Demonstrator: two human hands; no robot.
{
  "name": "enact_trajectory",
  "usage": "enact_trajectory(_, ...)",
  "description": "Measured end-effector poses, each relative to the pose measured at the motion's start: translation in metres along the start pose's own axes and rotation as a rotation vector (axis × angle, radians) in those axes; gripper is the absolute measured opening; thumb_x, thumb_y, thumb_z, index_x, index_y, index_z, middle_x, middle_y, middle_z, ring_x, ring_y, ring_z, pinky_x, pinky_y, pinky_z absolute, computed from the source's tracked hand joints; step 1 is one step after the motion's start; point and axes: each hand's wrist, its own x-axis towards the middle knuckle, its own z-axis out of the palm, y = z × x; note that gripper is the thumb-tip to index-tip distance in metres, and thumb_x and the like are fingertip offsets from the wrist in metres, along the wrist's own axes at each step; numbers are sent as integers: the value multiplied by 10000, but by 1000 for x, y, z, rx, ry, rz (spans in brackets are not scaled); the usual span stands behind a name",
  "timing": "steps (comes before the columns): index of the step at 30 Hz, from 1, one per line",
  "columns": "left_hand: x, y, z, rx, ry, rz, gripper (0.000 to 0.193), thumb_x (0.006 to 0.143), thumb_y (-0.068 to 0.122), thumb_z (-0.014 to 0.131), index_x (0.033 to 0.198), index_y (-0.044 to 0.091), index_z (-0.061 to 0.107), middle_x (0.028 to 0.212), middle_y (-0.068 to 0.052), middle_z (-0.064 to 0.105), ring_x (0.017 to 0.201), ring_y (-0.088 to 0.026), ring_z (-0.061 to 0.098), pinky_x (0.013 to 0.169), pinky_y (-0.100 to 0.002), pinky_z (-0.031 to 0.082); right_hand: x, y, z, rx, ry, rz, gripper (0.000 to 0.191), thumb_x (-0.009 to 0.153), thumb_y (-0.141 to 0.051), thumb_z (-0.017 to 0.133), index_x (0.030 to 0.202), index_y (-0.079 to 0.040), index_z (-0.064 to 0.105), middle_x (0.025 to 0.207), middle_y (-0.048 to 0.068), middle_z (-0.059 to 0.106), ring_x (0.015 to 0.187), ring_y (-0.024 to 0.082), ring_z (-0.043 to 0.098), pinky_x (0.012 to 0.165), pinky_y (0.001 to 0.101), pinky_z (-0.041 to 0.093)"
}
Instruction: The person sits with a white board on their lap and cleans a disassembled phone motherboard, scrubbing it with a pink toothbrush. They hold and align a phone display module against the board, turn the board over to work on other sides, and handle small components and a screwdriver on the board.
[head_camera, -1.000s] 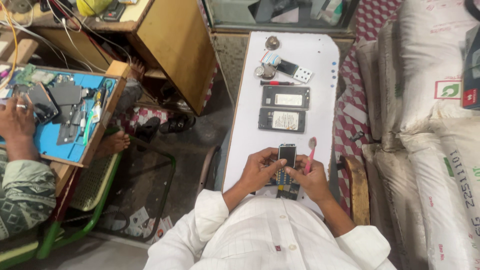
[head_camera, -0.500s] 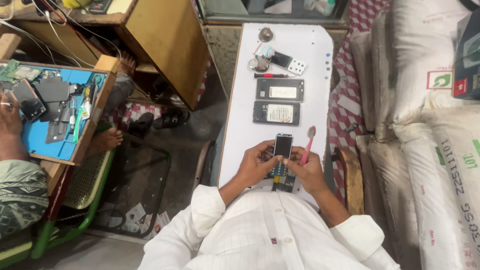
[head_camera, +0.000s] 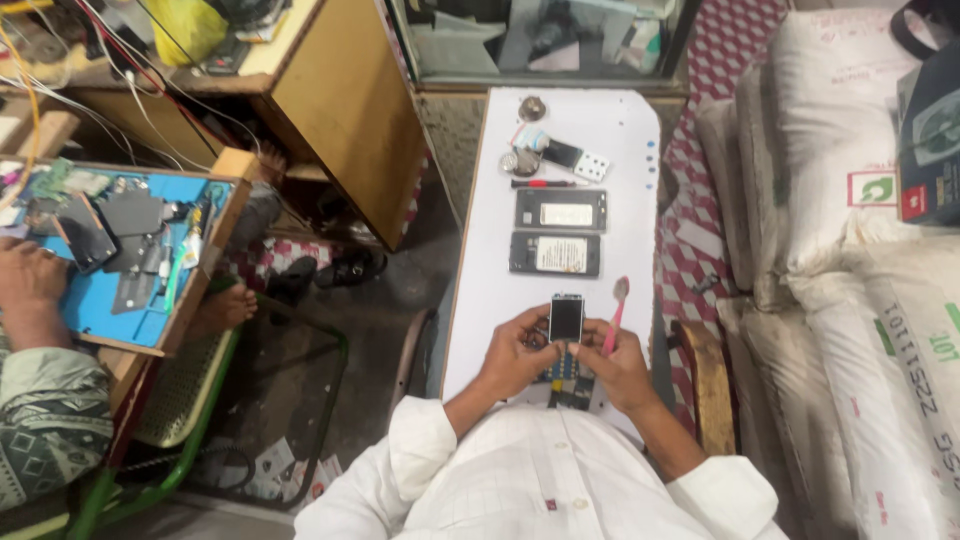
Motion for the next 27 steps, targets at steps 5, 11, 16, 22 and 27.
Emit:
enact_trajectory(5,-2,-5,-1,-28,-11,-12,539,884,13,705,1406,-28,577,1023,-33,698,790,-38,579,679,-195,519,-4,3,0,48,4,-16,341,875,18,709,1199,95,635,988,102,726,878,129,681,787,258,562)
enact_trajectory(11,-2,0,1,-56,-24,-43,547,883,3,685,1419,-15,575,1004,-31,684,774,-37,572,672,-194,520,-4,-2,2,22,-12,-34,307,905,4,729,1186,95,646,981,105,715,864,123,675,790,259,566)
enact_trajectory(16,-3,5,3,-48,-33,-42,540,879,1,675,1410,-9,576,1027,-32,698,771,-35,589,671,-196,531,-5,-3,6,25,21,-25,308,883,19,730,1171,88,644,997,97,723,886,122,688,802,255,572)
enact_trajectory(22,-3,1,2,-43,-33,-20,548,877,-6,682,1414,-18,576,1014,-33,691,781,-36,583,674,-197,528,-4,-3,5,10,32,-22,309,884,19,725,1175,92,650,991,106,731,867,123,689,785,256,570)
enact_trajectory(27,-2,-4,1,-74,-26,-33,555,877,-8,685,1420,-19,571,1012,-28,683,779,-37,579,679,-200,529,-3,-1,3,20,14,-30,309,881,19,719,1171,97,647,993,106,727,873,124,691,789,256,575)
